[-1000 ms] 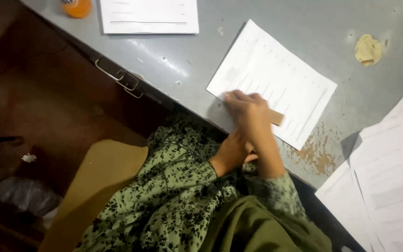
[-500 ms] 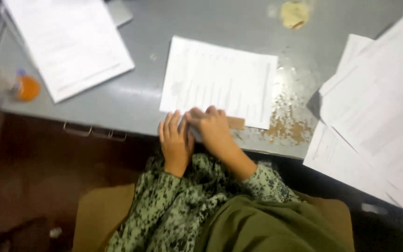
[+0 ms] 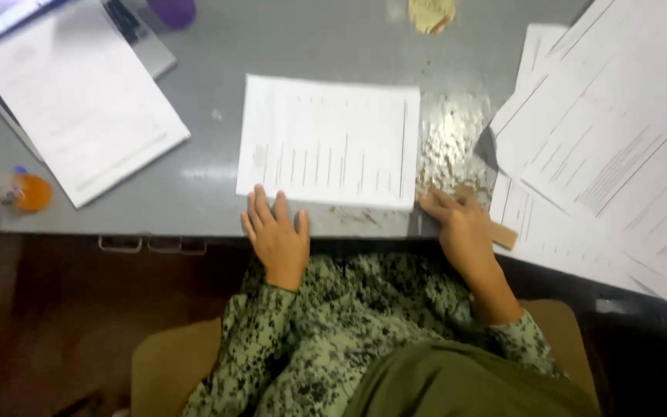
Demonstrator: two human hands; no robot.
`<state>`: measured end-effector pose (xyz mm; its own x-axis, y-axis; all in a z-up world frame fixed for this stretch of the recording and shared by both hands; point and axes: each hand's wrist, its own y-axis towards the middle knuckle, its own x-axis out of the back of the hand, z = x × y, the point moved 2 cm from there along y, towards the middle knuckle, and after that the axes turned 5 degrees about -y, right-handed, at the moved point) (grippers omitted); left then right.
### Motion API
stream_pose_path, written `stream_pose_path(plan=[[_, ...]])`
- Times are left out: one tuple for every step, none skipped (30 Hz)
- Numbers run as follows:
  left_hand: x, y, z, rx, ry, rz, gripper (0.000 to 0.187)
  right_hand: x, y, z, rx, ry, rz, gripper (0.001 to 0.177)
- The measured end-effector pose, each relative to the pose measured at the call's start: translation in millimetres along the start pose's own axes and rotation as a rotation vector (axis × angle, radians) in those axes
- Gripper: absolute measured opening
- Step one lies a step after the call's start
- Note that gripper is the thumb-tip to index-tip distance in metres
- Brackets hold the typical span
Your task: Folding and creasing large printed documents on a desk using a wooden block tool
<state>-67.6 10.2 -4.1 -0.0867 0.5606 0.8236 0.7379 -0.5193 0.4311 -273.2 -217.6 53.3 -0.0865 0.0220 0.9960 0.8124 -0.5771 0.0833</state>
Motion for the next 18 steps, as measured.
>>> stream_pose_path(plan=[[-3.8,4.1,2.8,-0.015,-0.003,-0.027,0.047,-10.2,1.1,-7.9,-0.002,-0.002,-0.031,0.045],[-5.6,2.3,6.7,0.023,0.013,-0.021,0.049,-20.8,0.7,-16.1,-0.048,-0.053,-0.064,0.046],[-6.8,1.4,12.4,0.062,0.029,-0.015,0.052,-31.2,1.6,-22.5,-0.095,-0.102,-0.098,0.048],[-2.2,1.6,17.8,0.084,0.037,-0.041,0.052,-31.3,4.5,-23.2,-0.062,-0.103,-0.113,0.048],[2.1,0.6,23.6,0.087,0.045,-0.023,0.058,-31.2,6.7,-24.1,-0.090,-0.086,-0.149,0.044],[1.9,2.9,28.5,0.094,0.054,-0.027,0.064,-33.0,17.8,-28.1,-0.105,-0.067,-0.203,0.042],[6.2,5.0,34.8,0.121,0.063,-0.076,0.064,-44.8,30.0,-30.5,-0.059,-0.065,-0.237,0.042],[9.8,6.8,41.7,0.124,-0.004,0.019,0.063,-56.4,37.3,-31.9,-0.062,-0.067,-0.290,0.042],[12.8,9.6,48.0,0.126,-0.072,0.112,0.063,-67.8,47.3,-33.8,-0.065,-0.068,-0.342,0.042],[22.4,13.9,51.9,0.129,-0.067,0.089,0.063,-67.8,50.3,-32.1,-0.051,-0.063,-0.361,0.042],[29.0,18.3,55.6,0.135,-0.167,0.162,0.060,-68.1,54.2,-29.7,0.003,-0.097,-0.398,0.041],[35.2,17.6,57.8,0.144,-0.269,0.242,0.058,-69.3,53.3,-29.0,0.056,-0.135,-0.427,0.040],[35.4,19.0,64.0,0.149,-0.267,0.225,0.058,-62.4,58.3,-8.2,0.070,-0.133,-0.438,0.040],[34.9,16.7,67.6,0.130,-0.323,0.192,0.063,-54.8,61.9,12.5,0.204,-0.074,-0.456,0.029],[34.0,14.1,72.2,0.110,-0.379,0.158,0.070,-48.2,64.5,33.8,0.338,-0.015,-0.472,0.021],[41.3,7.4,68.4,0.126,-0.380,0.142,0.070,-48.9,46.3,43.0,0.361,-0.017,-0.474,0.021],[50.7,1.3,67.3,0.250,-0.510,-0.015,0.059,-52.5,29.8,51.5,0.380,0.080,-0.295,0.037],[63.5,1.4,71.1,0.363,-0.629,-0.181,0.047,-56.3,18.9,65.7,0.396,0.182,-0.122,0.057]])
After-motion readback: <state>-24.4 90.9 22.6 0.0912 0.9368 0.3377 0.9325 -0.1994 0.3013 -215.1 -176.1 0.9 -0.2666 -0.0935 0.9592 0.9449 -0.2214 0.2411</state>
